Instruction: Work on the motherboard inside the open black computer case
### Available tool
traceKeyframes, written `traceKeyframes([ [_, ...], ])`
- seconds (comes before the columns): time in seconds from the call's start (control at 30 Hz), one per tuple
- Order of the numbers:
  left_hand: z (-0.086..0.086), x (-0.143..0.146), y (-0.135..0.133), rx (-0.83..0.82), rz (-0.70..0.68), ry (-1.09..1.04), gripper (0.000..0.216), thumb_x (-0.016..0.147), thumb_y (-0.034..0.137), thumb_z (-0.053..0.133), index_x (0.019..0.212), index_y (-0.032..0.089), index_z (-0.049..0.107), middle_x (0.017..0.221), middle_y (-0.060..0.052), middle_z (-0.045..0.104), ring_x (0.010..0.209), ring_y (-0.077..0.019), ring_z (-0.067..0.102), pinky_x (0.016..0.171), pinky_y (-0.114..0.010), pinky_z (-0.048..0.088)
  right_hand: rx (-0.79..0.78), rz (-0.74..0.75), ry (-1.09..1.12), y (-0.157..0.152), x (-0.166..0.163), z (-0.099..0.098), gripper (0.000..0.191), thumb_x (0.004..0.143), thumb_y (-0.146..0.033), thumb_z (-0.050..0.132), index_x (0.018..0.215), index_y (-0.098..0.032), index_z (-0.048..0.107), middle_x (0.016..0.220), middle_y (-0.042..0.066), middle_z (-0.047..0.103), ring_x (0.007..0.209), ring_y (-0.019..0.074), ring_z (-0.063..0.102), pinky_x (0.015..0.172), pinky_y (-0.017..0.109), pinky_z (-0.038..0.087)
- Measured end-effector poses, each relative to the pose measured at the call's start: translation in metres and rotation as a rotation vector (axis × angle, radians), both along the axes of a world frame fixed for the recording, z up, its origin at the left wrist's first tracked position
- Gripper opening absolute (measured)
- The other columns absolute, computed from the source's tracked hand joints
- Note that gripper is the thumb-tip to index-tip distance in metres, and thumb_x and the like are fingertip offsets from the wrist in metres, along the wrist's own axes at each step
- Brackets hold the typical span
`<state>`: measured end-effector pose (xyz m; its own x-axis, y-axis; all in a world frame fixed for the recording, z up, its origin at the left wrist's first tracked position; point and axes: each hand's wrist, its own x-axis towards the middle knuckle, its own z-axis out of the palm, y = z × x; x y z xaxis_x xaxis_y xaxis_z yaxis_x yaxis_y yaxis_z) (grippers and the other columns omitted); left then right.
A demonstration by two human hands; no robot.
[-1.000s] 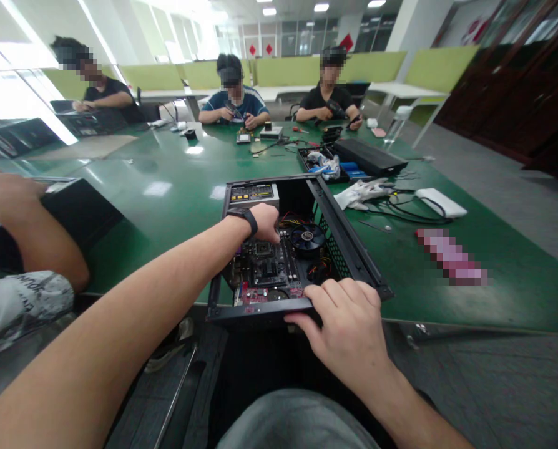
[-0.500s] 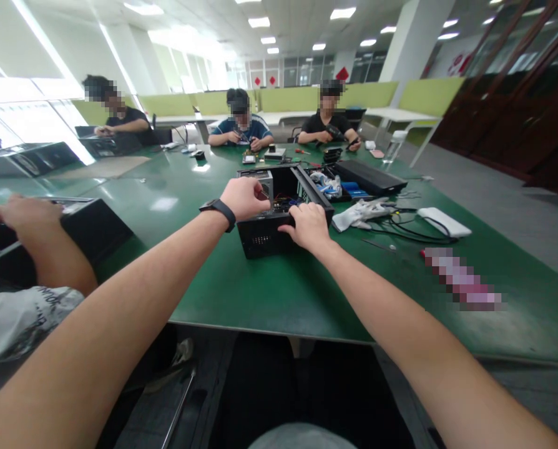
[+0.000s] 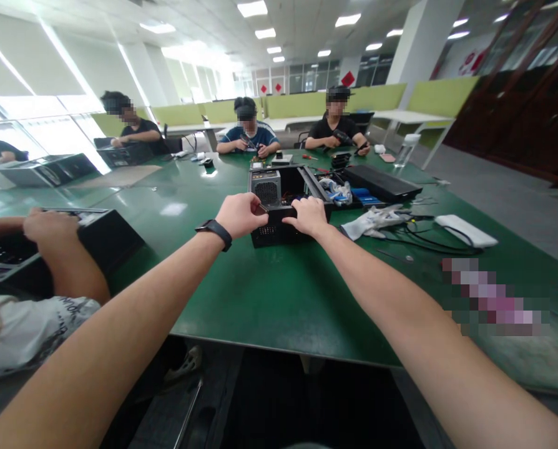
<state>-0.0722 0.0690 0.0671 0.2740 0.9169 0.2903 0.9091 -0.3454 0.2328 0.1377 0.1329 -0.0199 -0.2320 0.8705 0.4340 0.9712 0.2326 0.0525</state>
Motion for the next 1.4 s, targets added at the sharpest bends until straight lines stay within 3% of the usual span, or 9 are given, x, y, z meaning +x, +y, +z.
traceKeyframes([
  [0.13,0.007,0.010,-0.001,0.031,-0.035,-0.004,0.035,0.076,0.039,0.062,0.101,0.016,0.072,0.093,-0.008,0.075,0.087,-0.0200,0.066,0.078,-0.030,0.049,0.025,0.039,0.022,-0.051,-0.002,-0.003,0.045,0.090,-0.055,0.059,0.110,-0.015,0.062,0.109,0.011,0.064,0.107,0.0247,0.055,0.095,0.043,0.039],
  [0.3,0.007,0.032,-0.011,0.005,-0.134,0.102,0.030,0.074,0.036,0.062,0.092,0.016,0.074,0.087,-0.008,0.074,0.084,-0.0206,0.066,0.076,-0.030,0.047,0.058,0.072,0.044,-0.144,0.001,-0.006,0.039,0.091,-0.053,0.058,0.101,-0.016,0.062,0.098,0.011,0.064,0.097,0.0254,0.050,0.085,0.039,0.029],
  [0.53,-0.023,0.059,-0.026,-0.133,-0.306,0.433,0.029,0.067,0.039,0.067,0.085,0.018,0.077,0.085,-0.007,0.075,0.080,-0.0205,0.067,0.070,-0.028,0.047,0.022,0.121,0.100,-0.269,0.014,-0.005,0.028,0.089,-0.048,0.063,0.095,-0.020,0.062,0.088,0.005,0.061,0.088,0.0218,0.046,0.082,0.036,0.027],
  [0.7,-0.043,0.074,-0.044,-0.275,-0.424,0.666,0.034,0.068,0.043,0.069,0.090,0.019,0.079,0.091,-0.009,0.076,0.084,-0.0234,0.069,0.072,-0.030,0.050,0.000,0.163,0.202,-0.325,0.019,-0.009,0.024,0.087,-0.044,0.067,0.096,-0.022,0.063,0.084,0.002,0.060,0.082,0.0203,0.046,0.081,0.037,0.028],
  [0.87,-0.065,0.082,-0.055,-0.362,-0.413,0.769,0.038,0.064,0.039,0.077,0.094,0.017,0.079,0.096,-0.013,0.076,0.091,-0.0263,0.070,0.075,-0.029,0.052,0.007,0.167,0.257,-0.347,0.019,-0.013,0.021,0.088,-0.041,0.067,0.095,-0.022,0.064,0.082,0.002,0.060,0.080,0.0200,0.046,0.080,0.037,0.029],
  [1.03,-0.085,0.081,-0.045,-0.437,-0.388,0.791,0.039,0.058,0.037,0.082,0.091,0.017,0.079,0.097,-0.013,0.077,0.092,-0.0262,0.071,0.076,-0.027,0.053,0.016,0.161,0.279,-0.348,0.019,-0.014,0.019,0.088,-0.040,0.066,0.094,-0.022,0.064,0.081,0.002,0.060,0.080,0.0205,0.046,0.081,0.038,0.030],
  [1.4,-0.082,0.087,-0.048,-0.466,-0.369,0.861,0.051,0.051,0.034,0.087,0.099,0.018,0.079,0.105,-0.013,0.076,0.099,-0.0287,0.070,0.082,-0.028,0.054,0.020,0.158,0.283,-0.348,0.018,-0.016,0.022,0.089,-0.043,0.064,0.096,-0.022,0.063,0.081,0.002,0.061,0.080,0.0207,0.048,0.081,0.039,0.030],
])
